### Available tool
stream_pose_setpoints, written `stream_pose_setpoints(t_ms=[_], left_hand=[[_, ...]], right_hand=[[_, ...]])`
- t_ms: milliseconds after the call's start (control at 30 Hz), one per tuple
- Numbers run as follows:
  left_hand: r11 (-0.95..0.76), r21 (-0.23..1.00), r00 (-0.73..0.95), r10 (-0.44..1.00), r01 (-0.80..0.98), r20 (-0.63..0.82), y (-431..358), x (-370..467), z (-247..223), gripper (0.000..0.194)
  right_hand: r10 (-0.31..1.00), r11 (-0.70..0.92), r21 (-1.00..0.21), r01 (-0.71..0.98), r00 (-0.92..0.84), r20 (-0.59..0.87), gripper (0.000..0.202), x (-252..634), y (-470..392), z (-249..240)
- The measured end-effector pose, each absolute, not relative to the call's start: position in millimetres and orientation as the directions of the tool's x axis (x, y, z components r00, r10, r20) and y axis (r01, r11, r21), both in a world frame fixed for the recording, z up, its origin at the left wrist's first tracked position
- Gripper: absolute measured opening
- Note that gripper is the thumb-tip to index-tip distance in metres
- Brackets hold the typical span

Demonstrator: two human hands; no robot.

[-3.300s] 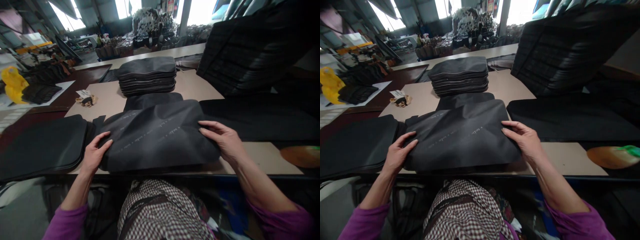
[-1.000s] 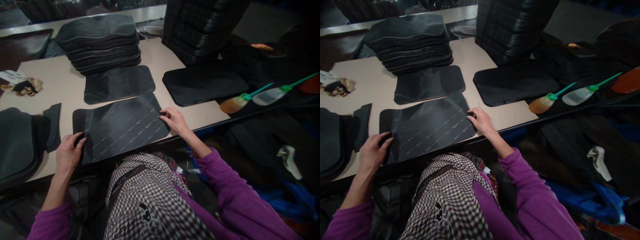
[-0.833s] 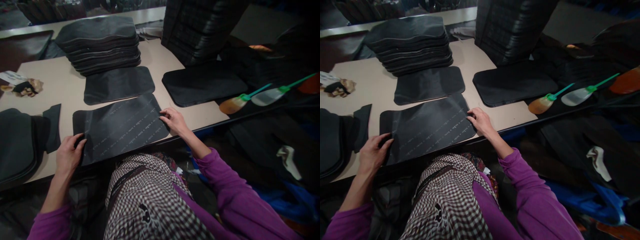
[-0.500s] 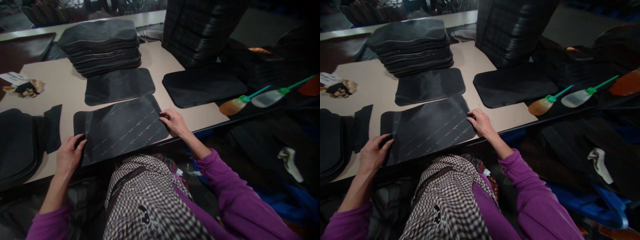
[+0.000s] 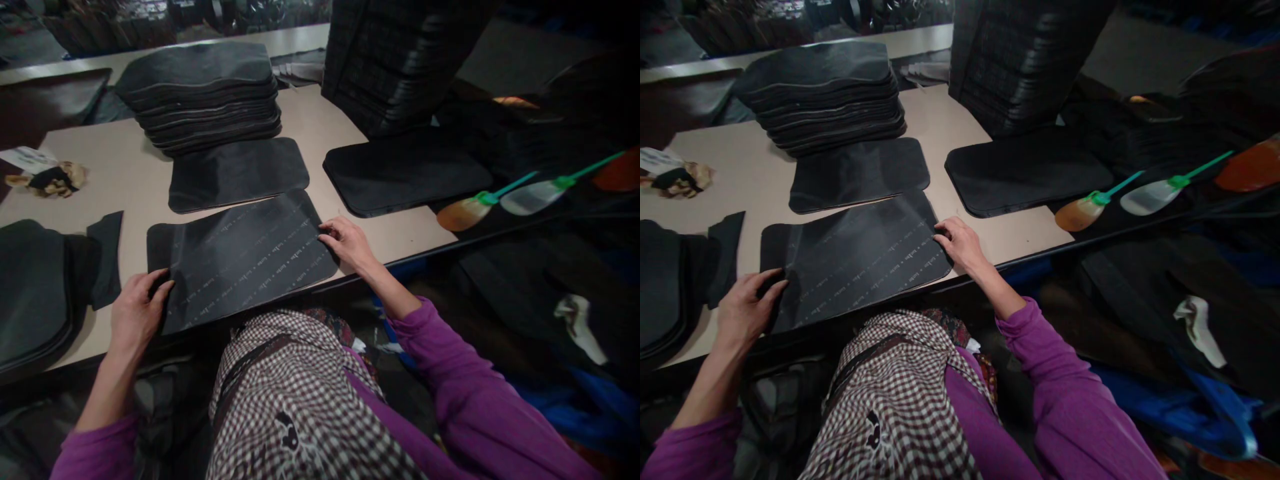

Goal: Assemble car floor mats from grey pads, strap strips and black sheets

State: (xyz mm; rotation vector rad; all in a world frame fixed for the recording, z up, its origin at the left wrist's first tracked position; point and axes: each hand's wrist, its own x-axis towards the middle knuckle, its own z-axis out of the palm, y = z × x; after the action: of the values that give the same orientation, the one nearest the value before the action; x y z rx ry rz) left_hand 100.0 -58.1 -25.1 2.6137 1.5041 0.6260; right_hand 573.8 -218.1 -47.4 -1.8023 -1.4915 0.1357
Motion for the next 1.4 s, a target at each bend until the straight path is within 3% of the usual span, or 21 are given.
stream_pose_setpoints(t_ms=[400, 667, 733, 833, 967, 1100, 1400], left_hand=[[-0.506, 0.260, 0.433, 0.853, 0.822, 0.293, -62, 100, -27, 0.039], [-0.487, 0.329, 0.402, 0.867, 0.809, 0.295, -65, 105, -26, 0.035], [-0.480, 0.362, 0.392, 0.872, 0.799, 0.292, -69, 110, -24, 0.031], [-0.478, 0.408, 0.384, 0.876, 0.778, 0.293, -66, 112, -22, 0.026], [-0.469, 0.545, 0.355, 0.883, 0.695, 0.308, -59, 105, -21, 0.024], [-0.458, 0.633, 0.329, 0.889, 0.624, 0.319, -58, 101, -24, 0.027], [-0.502, 0.599, 0.350, 0.864, 0.623, 0.361, -57, 100, -40, 0.032]], right_hand=[[0.878, -0.016, -0.594, 0.804, 0.296, 0.376, 0.017, 575, -220, -50], [0.879, -0.015, -0.551, 0.834, 0.274, 0.390, 0.023, 576, -224, -53], [0.865, -0.009, -0.473, 0.881, 0.244, 0.438, 0.029, 580, -226, -56], [0.845, 0.003, -0.263, 0.965, 0.138, 0.516, 0.045, 589, -223, -65], [0.880, 0.067, -0.294, 0.953, 0.082, 0.468, 0.029, 591, -219, -75], [0.879, 0.067, -0.293, 0.954, 0.083, 0.470, 0.029, 589, -222, -78], [0.877, 0.094, -0.231, 0.968, 0.030, 0.480, 0.029, 592, -222, -76]])
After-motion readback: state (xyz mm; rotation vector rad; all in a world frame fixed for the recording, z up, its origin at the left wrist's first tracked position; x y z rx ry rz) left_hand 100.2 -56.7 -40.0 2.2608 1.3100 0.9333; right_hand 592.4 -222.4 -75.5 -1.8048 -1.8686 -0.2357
